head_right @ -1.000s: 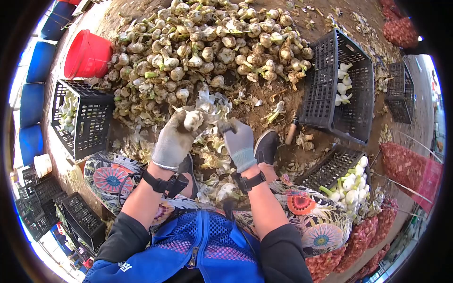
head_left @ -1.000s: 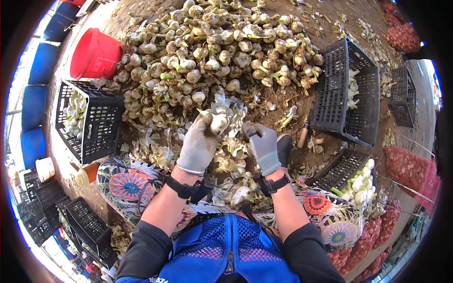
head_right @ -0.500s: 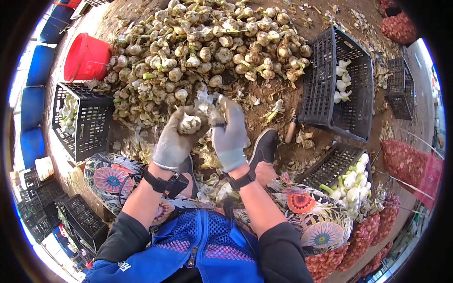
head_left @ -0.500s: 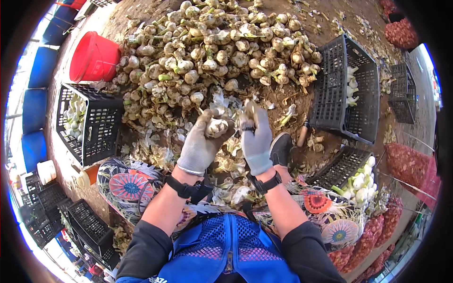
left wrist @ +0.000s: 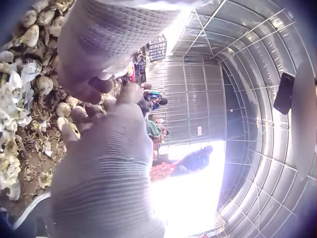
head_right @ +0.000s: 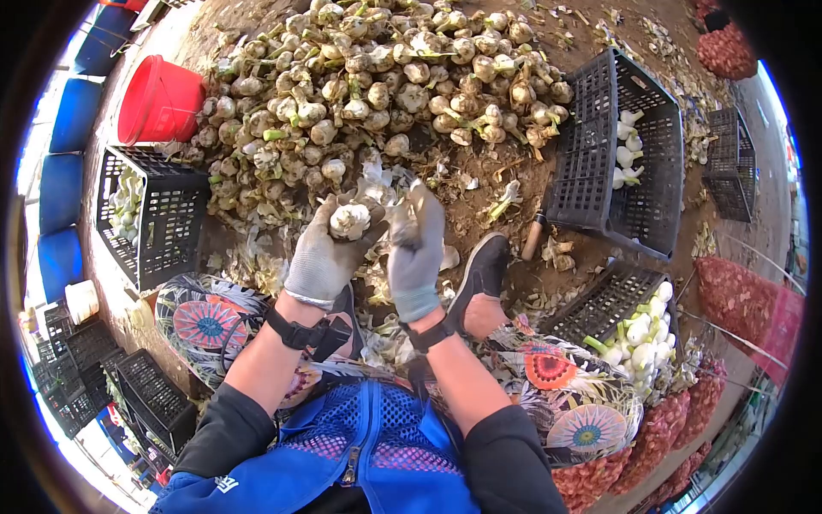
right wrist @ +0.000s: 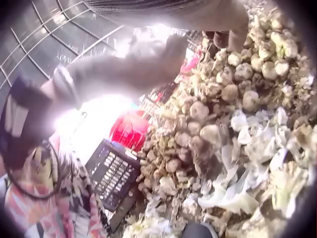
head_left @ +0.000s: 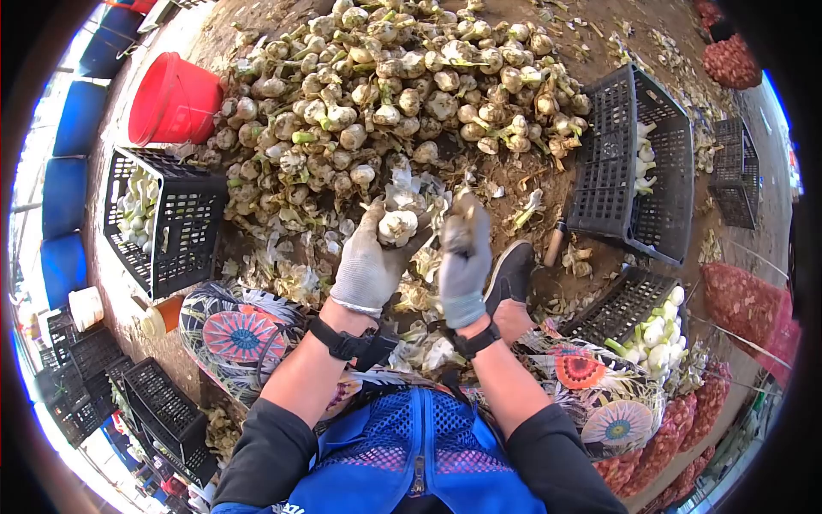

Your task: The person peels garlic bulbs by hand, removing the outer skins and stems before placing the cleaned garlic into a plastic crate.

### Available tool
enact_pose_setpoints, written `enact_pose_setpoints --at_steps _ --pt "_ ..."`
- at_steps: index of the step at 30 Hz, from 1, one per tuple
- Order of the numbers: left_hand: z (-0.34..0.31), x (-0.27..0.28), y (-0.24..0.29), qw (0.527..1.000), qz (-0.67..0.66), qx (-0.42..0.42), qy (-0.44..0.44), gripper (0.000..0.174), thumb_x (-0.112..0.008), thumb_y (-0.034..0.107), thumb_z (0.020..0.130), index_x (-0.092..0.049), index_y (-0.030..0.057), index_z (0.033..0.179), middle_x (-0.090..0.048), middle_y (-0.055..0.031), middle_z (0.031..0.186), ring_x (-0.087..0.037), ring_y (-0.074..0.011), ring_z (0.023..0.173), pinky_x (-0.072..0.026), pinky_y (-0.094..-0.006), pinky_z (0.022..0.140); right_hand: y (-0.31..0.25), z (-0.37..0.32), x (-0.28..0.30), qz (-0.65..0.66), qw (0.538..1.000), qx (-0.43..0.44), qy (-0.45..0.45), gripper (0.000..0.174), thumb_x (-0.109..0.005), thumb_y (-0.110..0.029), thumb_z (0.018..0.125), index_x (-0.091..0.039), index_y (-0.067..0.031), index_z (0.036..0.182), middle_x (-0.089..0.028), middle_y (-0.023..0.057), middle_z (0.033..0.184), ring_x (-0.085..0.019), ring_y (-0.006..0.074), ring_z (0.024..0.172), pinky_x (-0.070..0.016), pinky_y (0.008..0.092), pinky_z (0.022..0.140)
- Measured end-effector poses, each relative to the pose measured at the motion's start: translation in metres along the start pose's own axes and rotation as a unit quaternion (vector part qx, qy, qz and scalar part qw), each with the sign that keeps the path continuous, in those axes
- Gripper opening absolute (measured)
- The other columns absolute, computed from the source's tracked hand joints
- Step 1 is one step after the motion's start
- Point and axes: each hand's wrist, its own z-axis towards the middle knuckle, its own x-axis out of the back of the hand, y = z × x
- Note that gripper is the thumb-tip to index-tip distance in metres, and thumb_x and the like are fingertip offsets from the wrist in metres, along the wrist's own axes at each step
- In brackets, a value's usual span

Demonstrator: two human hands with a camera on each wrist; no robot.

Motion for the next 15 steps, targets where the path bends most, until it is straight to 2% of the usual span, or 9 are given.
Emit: enact_pose_setpoints --at_steps 1,3,5,6,7,9,11,12,15 --pt "-0.004 -0.011 0.001 0.994 -0.095 0.025 0.049 0.028 -0.047 0.029 0.105 -0.057 0.0052 0.115 -0.066 -0.0156 0.113 -0.064 -0.0291 0.1 -0.0518 -0.044 0.094 -0.02 0.004 -0.002 -0.235 0.967 0.095 -0.005 0.038 -0.048 0.002 0.098 -0.05 0.0031 0.136 -0.066 0.0086 0.114 -0.063 0.0145 0.1 -0.0483 0.0234 0.089" --pt "0.004 0.001 -0.007 0.995 -0.087 0.033 0.026 0.028 -0.047 0.029 0.105 -0.057 0.0044 0.115 -0.066 -0.0151 0.112 -0.063 -0.0272 0.106 -0.0493 -0.0438 0.098 -0.053 0.012 -0.026 0.06 0.995 -0.026 -0.074 0.041 -0.054 -0.024 0.102 -0.053 0.0015 0.135 -0.065 0.0134 0.118 -0.065 0.024 0.107 -0.0515 0.0339 0.094" --pt "0.014 0.015 -0.016 0.987 -0.152 0.041 -0.021 0.026 -0.048 0.025 0.105 -0.057 0.0037 0.116 -0.067 -0.0132 0.111 -0.064 -0.0228 0.107 -0.0499 -0.0382 0.096 -0.056 0.024 -0.046 0.257 0.946 -0.085 -0.18 0.042 -0.054 -0.031 0.103 -0.056 0.001 0.13 -0.064 0.0159 0.119 -0.065 0.0266 0.108 -0.0521 0.0371 0.094" --pt "0.021 0.039 -0.032 0.992 0.058 -0.08 -0.078 0.026 -0.05 0.022 0.103 -0.056 0.0027 0.119 -0.067 -0.0085 0.104 -0.065 -0.0176 0.097 -0.0514 -0.0296 0.088 -0.052 0.021 -0.048 0.258 0.945 -0.087 -0.181 0.042 -0.054 -0.031 0.103 -0.056 0.001 0.13 -0.064 0.0159 0.119 -0.065 0.0266 0.108 -0.0521 0.0371 0.094" --pt "0.019 0.039 -0.026 0.992 0.06 -0.082 -0.076 0.026 -0.05 0.022 0.103 -0.056 0.0027 0.119 -0.067 -0.0085 0.104 -0.065 -0.0176 0.097 -0.0514 -0.0296 0.088 -0.044 0.019 -0.049 0.293 0.928 -0.134 -0.186 0.044 -0.052 -0.034 0.103 -0.056 0.0005 0.129 -0.064 0.0161 0.119 -0.065 0.0279 0.108 -0.0521 0.0385 0.095" --pt "0.014 0.035 -0.012 0.969 -0.228 0.052 -0.075 0.032 -0.052 0.029 0.102 -0.059 0.0009 0.117 -0.066 -0.0078 0.095 -0.061 -0.0165 0.075 -0.0506 -0.0234 0.067 -0.031 0.006 -0.035 0.325 0.901 -0.221 -0.182 0.047 -0.047 -0.039 0.105 -0.055 0.001 0.129 -0.064 0.0177 0.121 -0.065 0.0317 0.11 -0.0516 0.0415 0.097" --pt "0.01 0.03 0.011 0.964 -0.164 0.149 -0.148 0.034 -0.045 0.032 0.105 -0.06 0.0019 0.113 -0.065 -0.0087 0.093 -0.059 -0.0178 0.072 -0.0499 -0.0258 0.067 -0.019 -0.014 -0.01 0.192 0.927 -0.221 -0.234 0.049 -0.046 -0.039 0.105 -0.057 0.0031 0.127 -0.064 0.0194 0.121 -0.066 0.0317 0.108 -0.0517 0.0422 0.096" --pt "0.004 0.015 0.006 0.995 -0.054 0.08 0.03 0.037 -0.038 0.031 0.107 -0.059 0.0019 0.112 -0.063 -0.0085 0.091 -0.057 -0.0189 0.074 -0.0511 -0.03 0.073 -0.015 -0.011 0.004 0.124 0.938 -0.264 -0.19 0.051 -0.047 -0.042 0.104 -0.059 0.0045 0.123 -0.065 0.02 0.12 -0.066 0.0319 0.107 -0.0514 0.0433 0.095" --pt "0.007 0.009 0.0 0.994 -0.097 0.038 -0.017 0.03 -0.039 0.024 0.107 -0.058 0.0016 0.114 -0.065 -0.0105 0.099 -0.059 -0.019 0.082 -0.0508 -0.0309 0.078 -0.034 0.013 0.01 0.156 0.929 -0.218 -0.254 0.052 -0.047 -0.044 0.103 -0.06 0.004 0.119 -0.065 0.0189 0.118 -0.066 0.0314 0.105 -0.0503 0.0428 0.095"
